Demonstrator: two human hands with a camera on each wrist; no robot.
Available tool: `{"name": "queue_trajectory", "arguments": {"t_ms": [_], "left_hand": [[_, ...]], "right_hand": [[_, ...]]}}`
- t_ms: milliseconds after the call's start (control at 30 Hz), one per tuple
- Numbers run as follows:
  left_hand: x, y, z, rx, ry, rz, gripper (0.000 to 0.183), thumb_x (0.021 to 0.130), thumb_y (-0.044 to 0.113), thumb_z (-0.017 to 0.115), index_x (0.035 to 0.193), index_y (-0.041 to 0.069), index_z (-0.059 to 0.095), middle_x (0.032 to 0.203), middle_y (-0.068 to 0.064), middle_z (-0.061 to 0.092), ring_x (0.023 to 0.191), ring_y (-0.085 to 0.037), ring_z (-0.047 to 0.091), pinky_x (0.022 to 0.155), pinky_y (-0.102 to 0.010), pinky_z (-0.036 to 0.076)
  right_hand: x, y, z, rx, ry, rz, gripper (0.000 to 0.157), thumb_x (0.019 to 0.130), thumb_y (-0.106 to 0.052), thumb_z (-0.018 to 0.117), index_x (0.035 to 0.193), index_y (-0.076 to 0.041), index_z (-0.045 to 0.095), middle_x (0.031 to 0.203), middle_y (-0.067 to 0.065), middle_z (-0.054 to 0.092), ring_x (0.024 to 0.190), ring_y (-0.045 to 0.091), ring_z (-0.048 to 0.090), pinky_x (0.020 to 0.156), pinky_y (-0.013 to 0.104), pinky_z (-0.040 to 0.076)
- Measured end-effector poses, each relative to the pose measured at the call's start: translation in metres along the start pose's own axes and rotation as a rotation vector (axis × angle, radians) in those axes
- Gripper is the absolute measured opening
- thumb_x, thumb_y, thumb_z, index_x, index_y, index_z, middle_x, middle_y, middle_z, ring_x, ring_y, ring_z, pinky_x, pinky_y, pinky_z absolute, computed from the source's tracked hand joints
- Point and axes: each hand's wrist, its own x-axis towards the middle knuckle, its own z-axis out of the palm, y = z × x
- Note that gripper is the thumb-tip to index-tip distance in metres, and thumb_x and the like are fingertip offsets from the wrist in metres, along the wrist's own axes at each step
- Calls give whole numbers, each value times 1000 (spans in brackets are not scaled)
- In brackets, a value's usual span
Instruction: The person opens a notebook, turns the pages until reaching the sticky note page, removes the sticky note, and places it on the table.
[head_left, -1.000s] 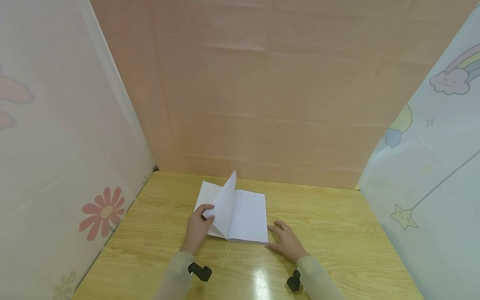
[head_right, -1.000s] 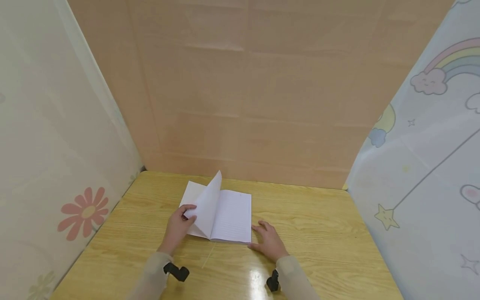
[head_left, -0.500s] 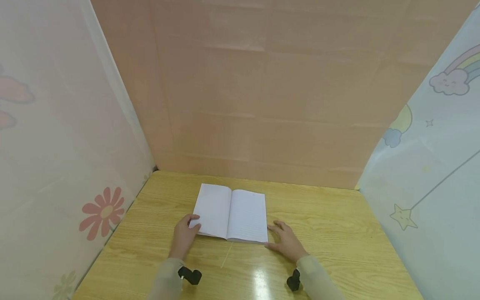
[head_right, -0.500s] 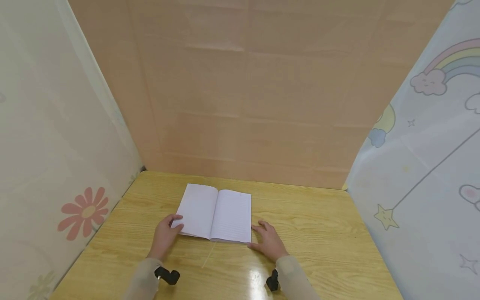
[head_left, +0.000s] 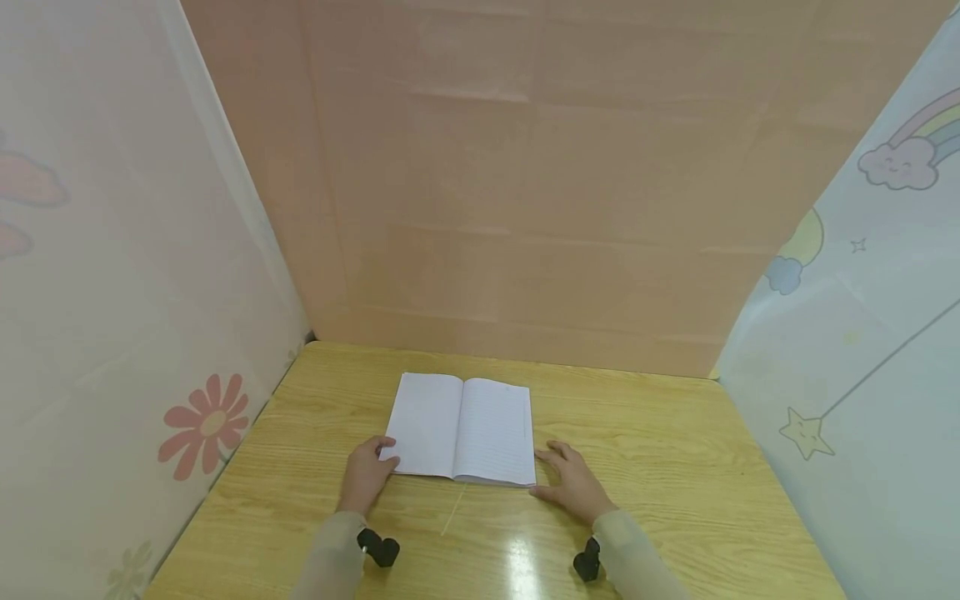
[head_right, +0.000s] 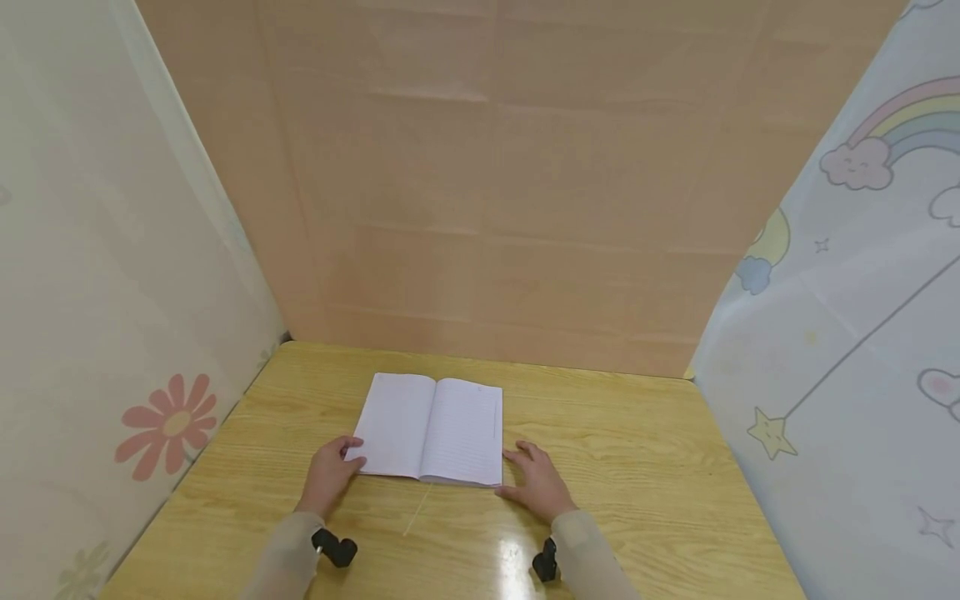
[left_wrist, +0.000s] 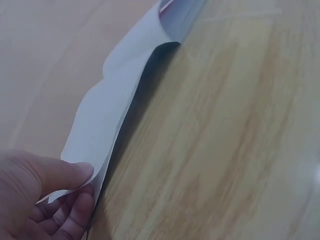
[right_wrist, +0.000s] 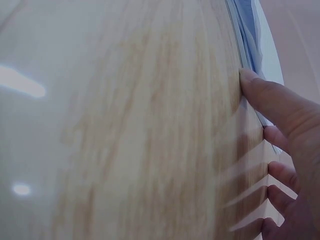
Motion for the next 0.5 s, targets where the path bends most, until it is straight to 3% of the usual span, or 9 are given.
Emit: {"name": "queue_trajectory", "arguments": {"t_ms": [500], "left_hand": [[4, 4, 1, 83, -47, 16, 31, 80, 2, 71, 110, -4, 67, 119, -27, 62, 117, -46, 53, 98, -56, 44]], "right_hand": [[-1, -2, -2, 2, -5, 8, 73, 77, -46, 77, 137, -13, 55, 151, 16, 36, 137, 42, 32, 105, 63, 34]]}}
